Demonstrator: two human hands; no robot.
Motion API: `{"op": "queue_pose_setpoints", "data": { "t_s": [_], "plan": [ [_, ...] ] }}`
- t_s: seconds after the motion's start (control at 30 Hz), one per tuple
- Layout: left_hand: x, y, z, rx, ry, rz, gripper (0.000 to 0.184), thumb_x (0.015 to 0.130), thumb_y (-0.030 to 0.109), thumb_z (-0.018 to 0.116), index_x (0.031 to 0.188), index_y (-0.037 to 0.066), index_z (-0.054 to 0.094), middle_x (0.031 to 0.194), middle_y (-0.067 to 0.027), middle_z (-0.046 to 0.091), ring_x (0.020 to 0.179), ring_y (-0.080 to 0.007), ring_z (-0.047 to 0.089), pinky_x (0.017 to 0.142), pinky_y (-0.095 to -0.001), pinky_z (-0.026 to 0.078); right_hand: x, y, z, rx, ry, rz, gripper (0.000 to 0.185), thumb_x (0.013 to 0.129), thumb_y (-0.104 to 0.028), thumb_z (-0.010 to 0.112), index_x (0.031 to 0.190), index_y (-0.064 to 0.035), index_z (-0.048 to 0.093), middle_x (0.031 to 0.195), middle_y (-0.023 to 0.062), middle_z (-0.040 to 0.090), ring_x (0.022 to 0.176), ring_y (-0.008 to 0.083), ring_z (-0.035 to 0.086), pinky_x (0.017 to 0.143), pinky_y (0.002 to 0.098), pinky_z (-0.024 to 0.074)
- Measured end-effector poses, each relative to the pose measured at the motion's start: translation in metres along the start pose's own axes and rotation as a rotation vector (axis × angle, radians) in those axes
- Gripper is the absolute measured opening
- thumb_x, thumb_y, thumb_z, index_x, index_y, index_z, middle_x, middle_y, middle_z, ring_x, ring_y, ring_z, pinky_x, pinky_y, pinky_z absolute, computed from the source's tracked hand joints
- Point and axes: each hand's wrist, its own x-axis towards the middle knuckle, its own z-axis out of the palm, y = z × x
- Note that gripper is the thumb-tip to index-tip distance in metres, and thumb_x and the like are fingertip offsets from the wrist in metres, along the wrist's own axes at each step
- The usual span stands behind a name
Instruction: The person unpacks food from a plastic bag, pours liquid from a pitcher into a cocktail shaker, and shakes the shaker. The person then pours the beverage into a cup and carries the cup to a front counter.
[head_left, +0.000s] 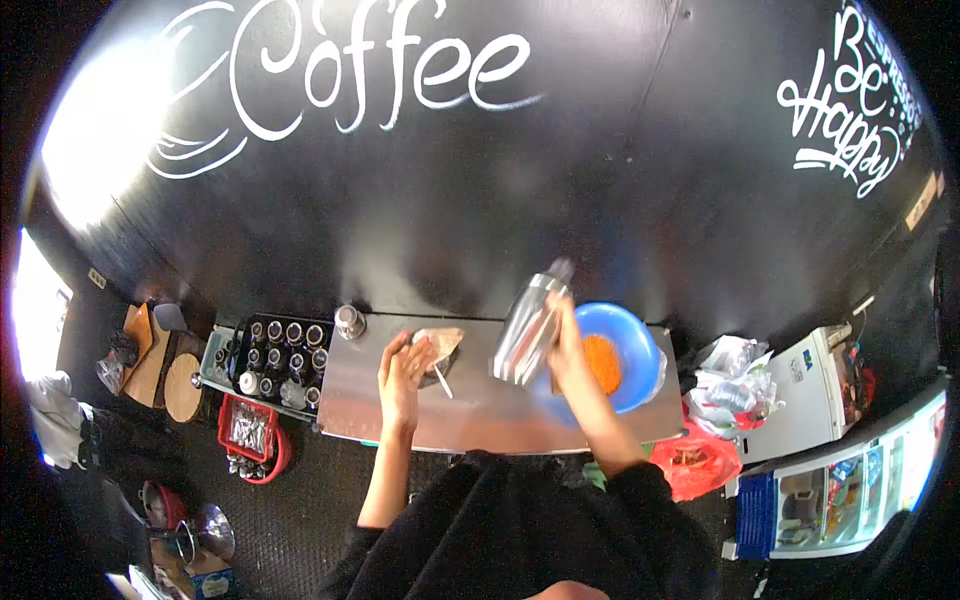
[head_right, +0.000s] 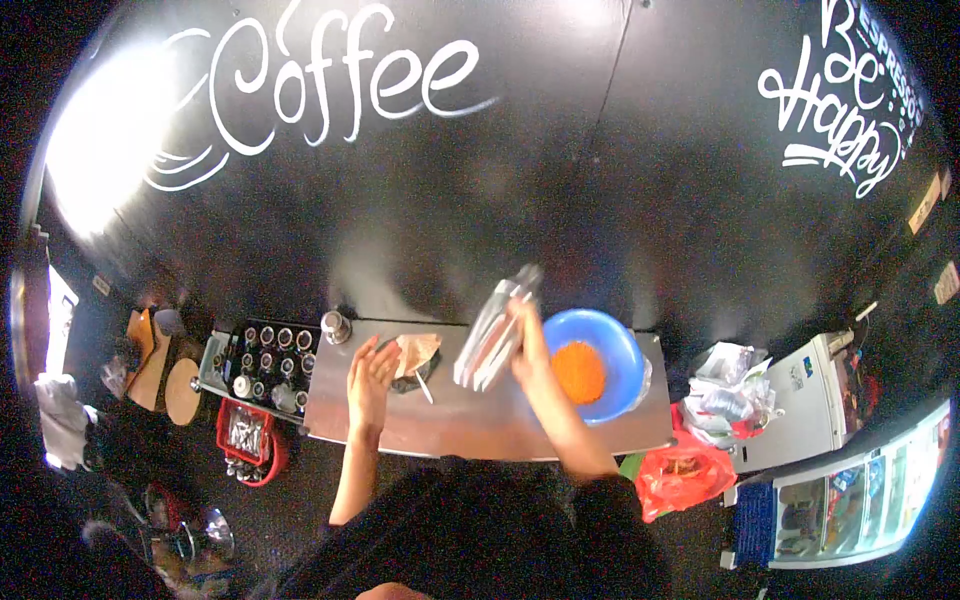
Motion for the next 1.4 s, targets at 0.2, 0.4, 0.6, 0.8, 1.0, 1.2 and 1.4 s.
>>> {"op": "queue_pose_setpoints", "data": {
  "t_s": [0.2,0.4,0.6,0.8,1.0,1.2,1.4],
  "plan": [
    [-0.001,0.007,-0.01,-0.022,0.01,-0.025,0.034,0.096,0.017,0.036,0.124,-0.001,0.043,0.112,-0.0258,0.057,0.106,-0.0306,0.058,0.095,-0.0381,0.045,0.02,-0.019,-0.008,0.046,0.153,-0.005,0.041,0.078,-0.034,0.066,0.108,-0.0111,0.053,0.097,0.0059,0.06,0.088,0.0229,0.061,0.079,0.0423,0.0514],
    [0.001,0.001,-0.012,0.005,0.02,-0.133,0.034,0.095,0.017,0.036,0.124,0.0,0.044,0.109,-0.0249,0.059,0.1,-0.0309,0.061,0.09,-0.0373,0.048,0.023,-0.027,0.005,0.107,0.12,0.041,0.041,0.079,-0.037,0.065,0.109,-0.0125,0.054,0.094,0.0043,0.06,0.085,0.0195,0.06,0.076,0.0364,0.052],
    [0.007,0.001,-0.012,0.008,-0.033,-0.168,0.034,0.095,0.021,0.039,0.121,0.0,0.047,0.107,-0.0244,0.06,0.098,-0.0305,0.062,0.088,-0.0367,0.048,0.017,-0.019,-0.009,-0.032,0.038,0.13,0.037,0.078,-0.03,0.064,0.108,-0.0114,0.053,0.092,0.0071,0.059,0.087,0.0217,0.059,0.076,0.0399,0.0523],
    [0.008,-0.002,-0.005,0.108,-0.072,-0.214,0.04,0.097,0.031,0.037,0.12,0.0,0.048,0.108,-0.0227,0.061,0.1,-0.0293,0.062,0.088,-0.0352,0.048,0.038,-0.015,-0.034,-0.066,-0.174,0.058,0.041,0.076,-0.016,0.064,0.114,-0.0126,0.049,0.102,0.0081,0.058,0.092,0.0201,0.059,0.075,0.0356,0.053],
    [0.008,-0.02,0.042,0.351,-0.576,-0.156,0.061,0.086,0.034,0.06,0.132,0.002,0.037,0.129,-0.016,0.048,0.113,-0.0251,0.052,0.1,-0.0381,0.036,-0.017,-0.017,0.035,-0.362,-0.194,-0.519,0.073,0.062,-0.002,0.075,0.125,-0.007,0.038,0.11,0.0082,0.055,0.099,0.0196,0.057,0.085,0.0348,0.0491],
    [0.006,-0.038,0.079,0.296,-0.399,-0.042,0.059,0.061,0.013,0.084,0.107,0.0,0.05,0.086,-0.0055,0.062,0.069,-0.0073,0.058,0.057,-0.0218,0.049,-0.034,-0.014,0.068,-0.59,-0.428,-0.653,0.084,0.057,-0.011,0.082,0.127,-0.0034,0.036,0.111,0.0078,0.052,0.105,0.0172,0.052,0.093,0.0323,0.0415],
    [0.0,-0.037,0.081,0.177,-0.394,0.136,0.063,0.061,0.009,0.081,0.113,-0.002,0.049,0.095,-0.0081,0.061,0.083,-0.0123,0.06,0.074,-0.026,0.05,-0.037,-0.029,0.057,-0.61,-0.521,-0.603,0.087,0.056,-0.008,0.083,0.129,-0.0039,0.036,0.118,0.0082,0.049,0.111,0.0171,0.048,0.095,0.0326,0.0399]
  ]
}}
